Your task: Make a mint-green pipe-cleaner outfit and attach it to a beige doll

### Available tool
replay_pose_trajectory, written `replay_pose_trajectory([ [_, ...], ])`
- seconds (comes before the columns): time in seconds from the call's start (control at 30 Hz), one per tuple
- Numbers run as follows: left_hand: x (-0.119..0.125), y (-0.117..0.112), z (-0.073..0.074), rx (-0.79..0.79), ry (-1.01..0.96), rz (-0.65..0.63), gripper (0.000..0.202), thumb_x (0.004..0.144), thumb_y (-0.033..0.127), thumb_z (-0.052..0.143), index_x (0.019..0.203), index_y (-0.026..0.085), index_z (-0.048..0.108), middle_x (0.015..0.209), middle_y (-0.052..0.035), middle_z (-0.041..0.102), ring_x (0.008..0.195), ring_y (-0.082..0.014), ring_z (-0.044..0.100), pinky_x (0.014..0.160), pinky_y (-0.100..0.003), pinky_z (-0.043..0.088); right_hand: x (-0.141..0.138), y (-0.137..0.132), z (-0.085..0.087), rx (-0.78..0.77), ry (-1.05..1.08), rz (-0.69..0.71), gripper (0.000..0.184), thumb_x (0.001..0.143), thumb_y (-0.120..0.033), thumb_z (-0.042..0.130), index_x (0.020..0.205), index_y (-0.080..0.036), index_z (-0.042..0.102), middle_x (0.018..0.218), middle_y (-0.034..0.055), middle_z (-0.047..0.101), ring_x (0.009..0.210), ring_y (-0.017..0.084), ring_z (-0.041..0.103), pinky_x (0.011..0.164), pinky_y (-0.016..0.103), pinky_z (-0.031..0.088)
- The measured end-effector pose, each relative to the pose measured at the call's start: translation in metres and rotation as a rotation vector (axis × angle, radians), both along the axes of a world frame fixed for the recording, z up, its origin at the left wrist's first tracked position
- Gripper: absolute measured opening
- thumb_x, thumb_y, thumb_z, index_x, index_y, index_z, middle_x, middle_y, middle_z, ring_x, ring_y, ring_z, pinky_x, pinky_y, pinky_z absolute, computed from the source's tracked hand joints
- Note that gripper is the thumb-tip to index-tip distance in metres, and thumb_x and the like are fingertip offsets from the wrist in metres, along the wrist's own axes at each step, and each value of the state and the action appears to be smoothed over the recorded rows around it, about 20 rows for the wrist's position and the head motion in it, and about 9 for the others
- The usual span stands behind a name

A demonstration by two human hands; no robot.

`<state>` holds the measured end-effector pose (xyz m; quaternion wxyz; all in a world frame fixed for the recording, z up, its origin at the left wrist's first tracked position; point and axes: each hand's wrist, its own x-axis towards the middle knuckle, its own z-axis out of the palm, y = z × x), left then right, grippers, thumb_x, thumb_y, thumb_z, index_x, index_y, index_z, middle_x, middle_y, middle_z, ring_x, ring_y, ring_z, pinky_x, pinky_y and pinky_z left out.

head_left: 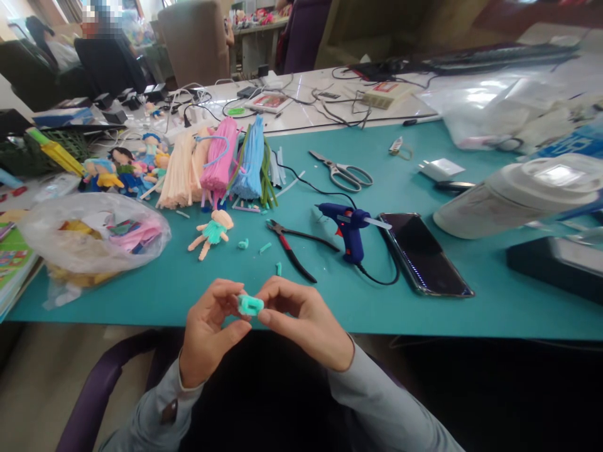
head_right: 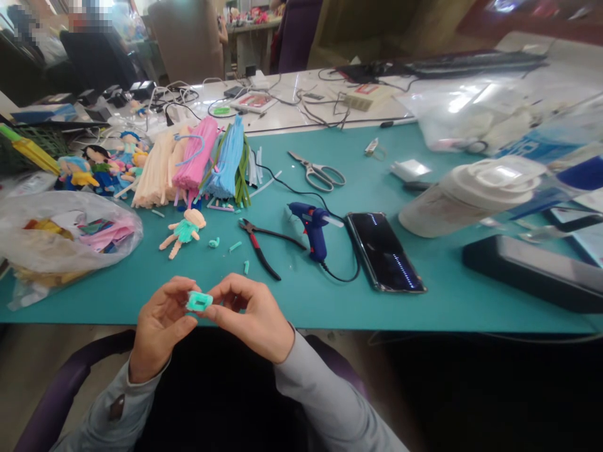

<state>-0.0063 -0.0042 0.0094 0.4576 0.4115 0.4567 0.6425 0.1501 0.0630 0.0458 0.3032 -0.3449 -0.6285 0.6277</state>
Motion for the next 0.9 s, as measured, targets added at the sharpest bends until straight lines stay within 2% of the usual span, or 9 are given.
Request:
replay_pose_trajectory([
  [0.33, -0.003, 0.005, 0.005, 0.026, 0.085, -0.05, 0.008, 0.072, 0.015, 0.072, 0.079, 0.019, 0.07, 0.091, -0.0056, 0.059, 0.083, -0.0154, 0.06, 0.074, -0.026, 0.053, 0.0, -0.001, -0.001, -0.025, 0.003, 0.044, 0.017, 0.074, -0.034, 0.07, 0.073, -0.017, 0.066, 0.074, 0.0003, 0.058, 0.063, 0.011, 0.049, 0.061, 0.026, 0.041],
  [0.43, -0.003, 0.004, 0.003, 0.017, 0.069, -0.048, 0.017, 0.07, 0.017, 0.074, 0.087, 0.02, 0.071, 0.094, -0.0057, 0.06, 0.082, -0.0151, 0.06, 0.074, -0.026, 0.052, -0.001, 0.0, -0.003, -0.107, 0.042, 0.043, 0.022, 0.071, -0.037, 0.074, 0.071, -0.016, 0.066, 0.071, -0.0004, 0.057, 0.063, 0.01, 0.048, 0.06, 0.026, 0.041],
  [0.57, 0.0, 0.002, -0.001, 0.036, 0.066, -0.059, 0.039, 0.067, 0.019, 0.078, 0.104, 0.023, 0.068, 0.096, -0.0055, 0.061, 0.081, -0.0152, 0.06, 0.074, -0.026, 0.052, -0.003, 0.002, -0.009, -0.345, 0.17, 0.077, 0.035, 0.063, -0.046, 0.079, 0.071, -0.016, 0.064, 0.063, -0.0039, 0.053, 0.055, 0.007, 0.044, 0.053, 0.022, 0.037],
  [0.73, 0.006, 0.002, 0.003, 0.089, 0.189, 0.026, 0.019, 0.071, 0.017, 0.074, 0.089, 0.02, 0.068, 0.096, -0.0059, 0.061, 0.085, -0.0163, 0.06, 0.073, -0.026, 0.051, -0.008, 0.0, -0.017, -0.495, 0.264, 0.101, 0.036, 0.06, -0.046, 0.08, 0.071, -0.015, 0.065, 0.063, -0.0037, 0.054, 0.051, 0.006, 0.045, 0.048, 0.02, 0.038],
  [0.83, 0.006, 0.001, 0.007, 0.103, 0.316, 0.076, 0.01, 0.075, 0.017, 0.071, 0.083, 0.019, 0.067, 0.093, -0.0071, 0.062, 0.087, -0.0183, 0.06, 0.074, -0.028, 0.052, -0.009, -0.001, -0.019, -0.492, 0.267, 0.119, 0.033, 0.062, -0.043, 0.079, 0.075, -0.016, 0.067, 0.067, -0.0026, 0.056, 0.051, 0.006, 0.045, 0.047, 0.02, 0.039],
  [0.9, 0.004, 0.001, 0.009, 0.119, 0.385, 0.104, 0.008, 0.076, 0.017, 0.069, 0.084, 0.019, 0.067, 0.092, -0.0071, 0.063, 0.088, -0.0187, 0.06, 0.075, -0.03, 0.052, -0.008, 0.0, -0.017, -0.439, 0.245, 0.119, 0.03, 0.065, -0.04, 0.077, 0.081, -0.016, 0.067, 0.072, -0.0013, 0.058, 0.054, 0.007, 0.046, 0.048, 0.02, 0.04],
])
